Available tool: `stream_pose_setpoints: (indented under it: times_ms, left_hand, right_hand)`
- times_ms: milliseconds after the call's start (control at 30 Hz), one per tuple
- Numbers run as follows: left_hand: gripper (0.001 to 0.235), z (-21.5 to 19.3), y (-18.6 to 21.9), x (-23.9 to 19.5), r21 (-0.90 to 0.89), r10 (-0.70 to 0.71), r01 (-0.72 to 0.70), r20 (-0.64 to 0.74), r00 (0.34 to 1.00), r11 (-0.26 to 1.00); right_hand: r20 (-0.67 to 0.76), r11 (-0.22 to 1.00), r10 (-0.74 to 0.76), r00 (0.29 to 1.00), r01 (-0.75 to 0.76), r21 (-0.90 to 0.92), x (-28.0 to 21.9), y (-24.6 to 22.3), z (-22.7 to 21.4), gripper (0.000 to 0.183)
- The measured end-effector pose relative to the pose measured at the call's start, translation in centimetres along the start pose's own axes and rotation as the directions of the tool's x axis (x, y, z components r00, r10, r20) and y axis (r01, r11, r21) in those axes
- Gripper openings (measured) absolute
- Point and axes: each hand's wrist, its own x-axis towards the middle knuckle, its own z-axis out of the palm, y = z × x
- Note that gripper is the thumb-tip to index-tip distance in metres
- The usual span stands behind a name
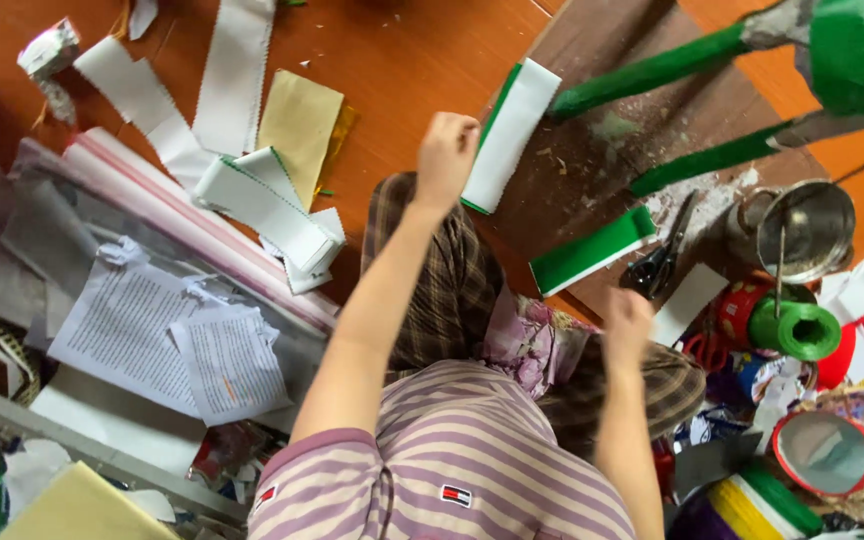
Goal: Cutting paper strips and applying them to a green deer-shaped structure
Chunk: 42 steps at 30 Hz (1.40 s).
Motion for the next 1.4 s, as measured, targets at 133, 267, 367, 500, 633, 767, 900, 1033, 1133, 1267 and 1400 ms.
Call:
stream_pose_setpoints:
  times_ms: [133,267,367,500,633,767,900,1033,1133,1267,1400]
  left_hand:
    - [0.009,1.3,1.9,-1.1,-0.002,-0.003,0.003,0.12,0.993,1.0]
    - [0.008,-0.1,0.2,-0.3,-0.047,0.006,-0.004,0.04,0.999,0.999]
    - [0.009,0.2,0.3,0.1,-0.085,-0.03,0.035,0.061,0.998,0.996]
    - [0.01,1.5,0.0,0.1,-0.116,-0.116,0.133,0.144,0.983,0.984]
    - [0.012,1.9,-0.2,0.4,-0.078,-0.239,0.267,0.265,0.934,0.96]
    - [0.018,3.0,-2.6,0.4,0.005,-0.291,0.306,0.326,0.9,0.952]
    - [0.067,6.3,-5.2,1.1,0.118,-0.498,0.52,0.525,0.69,0.846]
    - [0.079,8.7,-8.1,1.0,-0.174,-0.463,0.662,0.587,0.664,0.729]
    - [0.063,4.0,-0.9,0.6,-0.359,-0.12,0.368,0.557,0.822,0.858]
    - [0.066,-1.4,9.5,-3.7,-0.533,0.101,0.29,0.588,0.802,0.795]
    - [0.072,-2.4,13.6,-7.7,-0.534,0.062,0.464,0.7,0.712,0.707]
  right_hand:
    - [0.398,0.948,-0.315,0.861,0.27,0.167,2.1,-12.0,5.7,0.029]
    - [0.338,0.903,-0.402,0.851,0.308,0.3,3.2,-17.1,12.6,0.027]
    - [0.326,0.791,-0.583,0.744,0.611,0.019,4.7,-17.0,17.6,0.051]
    - [0.389,0.782,-0.551,0.738,0.619,-0.067,5.4,-18.3,17.9,0.045]
    - [0.254,0.738,-0.637,0.728,0.671,-0.069,6.0,-16.8,19.5,0.013]
    - [0.204,0.836,-0.547,0.812,0.543,0.078,6.5,-17.4,18.8,0.005]
    - [0.159,0.818,-0.567,0.808,0.529,0.227,5.3,-21.9,11.2,0.015]
    - [0.11,0.722,-0.676,0.729,0.625,0.298,1.8,-23.4,5.1,0.005]
    - [0.18,0.734,-0.587,0.79,0.425,0.53,-0.7,-22.7,0.3,0.013]
    - [0.166,0.704,-0.236,0.957,0.05,0.708,0.5,-17.7,-1.7,0.033]
    - [0.208,0.538,0.042,0.977,-0.198,0.82,2.8,-14.7,-3.7,0.023]
